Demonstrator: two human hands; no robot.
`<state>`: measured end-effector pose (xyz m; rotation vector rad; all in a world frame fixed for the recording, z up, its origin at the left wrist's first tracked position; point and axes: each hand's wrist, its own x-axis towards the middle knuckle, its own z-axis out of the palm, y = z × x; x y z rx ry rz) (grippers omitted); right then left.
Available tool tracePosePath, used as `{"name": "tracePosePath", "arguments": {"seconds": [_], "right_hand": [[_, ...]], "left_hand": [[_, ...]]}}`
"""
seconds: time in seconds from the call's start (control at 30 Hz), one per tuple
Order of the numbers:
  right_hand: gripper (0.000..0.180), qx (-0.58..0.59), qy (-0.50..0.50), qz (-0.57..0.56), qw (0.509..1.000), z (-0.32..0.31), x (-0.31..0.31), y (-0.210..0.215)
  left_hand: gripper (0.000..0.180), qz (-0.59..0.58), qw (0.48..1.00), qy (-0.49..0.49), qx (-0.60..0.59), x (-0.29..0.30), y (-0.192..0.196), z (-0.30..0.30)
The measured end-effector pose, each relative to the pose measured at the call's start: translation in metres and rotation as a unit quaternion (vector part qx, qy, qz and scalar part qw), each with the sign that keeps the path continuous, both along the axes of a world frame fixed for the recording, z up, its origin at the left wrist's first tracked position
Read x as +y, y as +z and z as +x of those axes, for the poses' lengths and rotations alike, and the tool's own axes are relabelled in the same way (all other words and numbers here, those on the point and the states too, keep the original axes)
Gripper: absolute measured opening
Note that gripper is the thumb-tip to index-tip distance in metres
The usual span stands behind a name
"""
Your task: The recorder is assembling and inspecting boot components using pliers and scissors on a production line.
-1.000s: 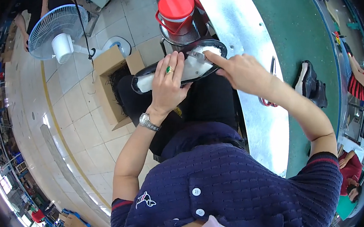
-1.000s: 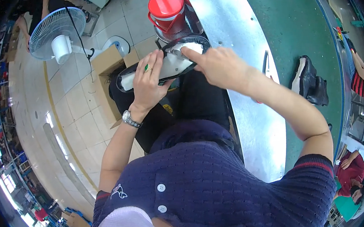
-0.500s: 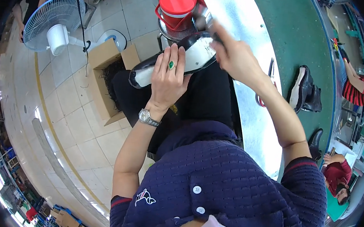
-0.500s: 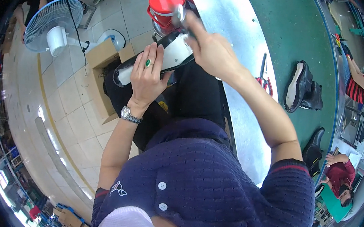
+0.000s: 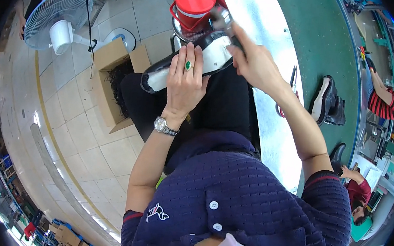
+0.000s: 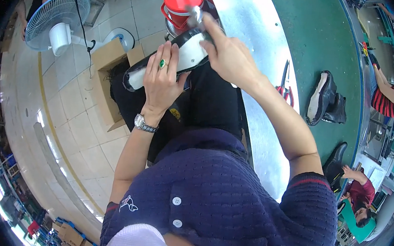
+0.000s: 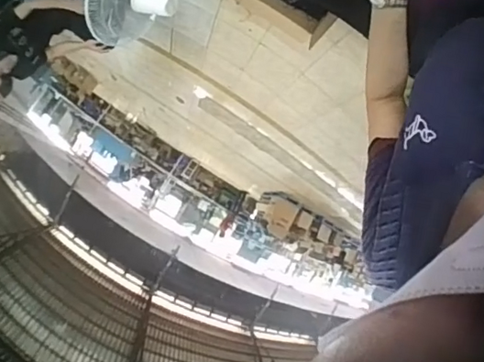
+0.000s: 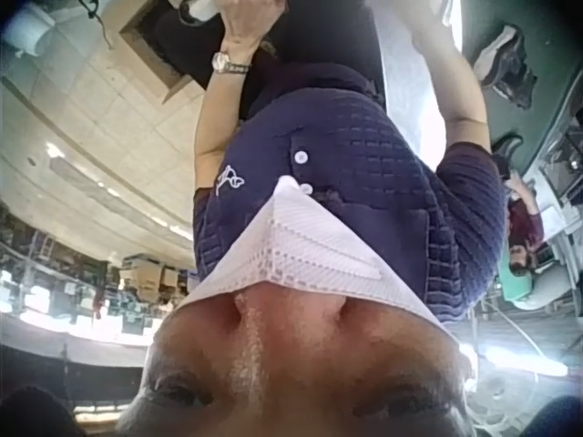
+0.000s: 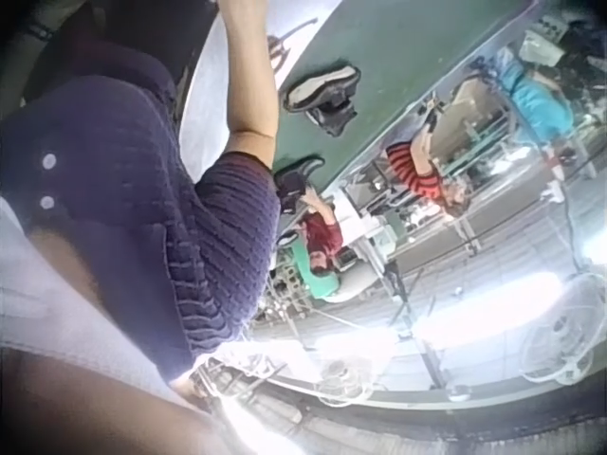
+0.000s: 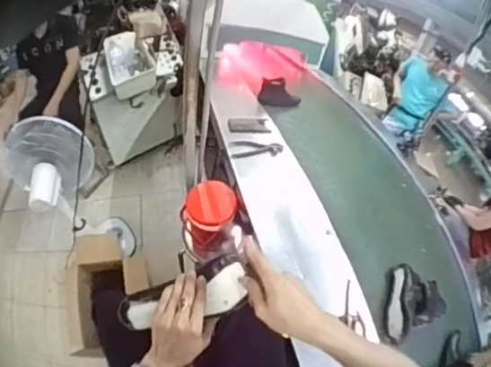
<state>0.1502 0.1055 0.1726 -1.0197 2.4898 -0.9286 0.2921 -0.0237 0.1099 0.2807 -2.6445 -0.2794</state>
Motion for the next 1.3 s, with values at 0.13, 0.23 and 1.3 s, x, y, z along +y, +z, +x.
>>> {"name": "tracePosePath", "arguments": {"seconds": [0.13,0.23,1.3], "right_hand": [[0.060,0.124,0.152,0.147,0.970,-0.005,-0.005,0.010],[0.058,0.060,0.077,0.037,0.995,0.012,-0.013,0.017],[0.086,0.164,0.235,0.178,0.941,0.034,-0.042,0.019]], "left_hand": [[0.070,0.012,1.000,0.005,0.001,-0.001,-0.003,-0.002],[0.070,0.014,1.000,0.000,0.027,0.001,-0.004,-0.002],[0.048,-0.053,0.997,0.041,-0.037,-0.014,0.000,0.022]]}}
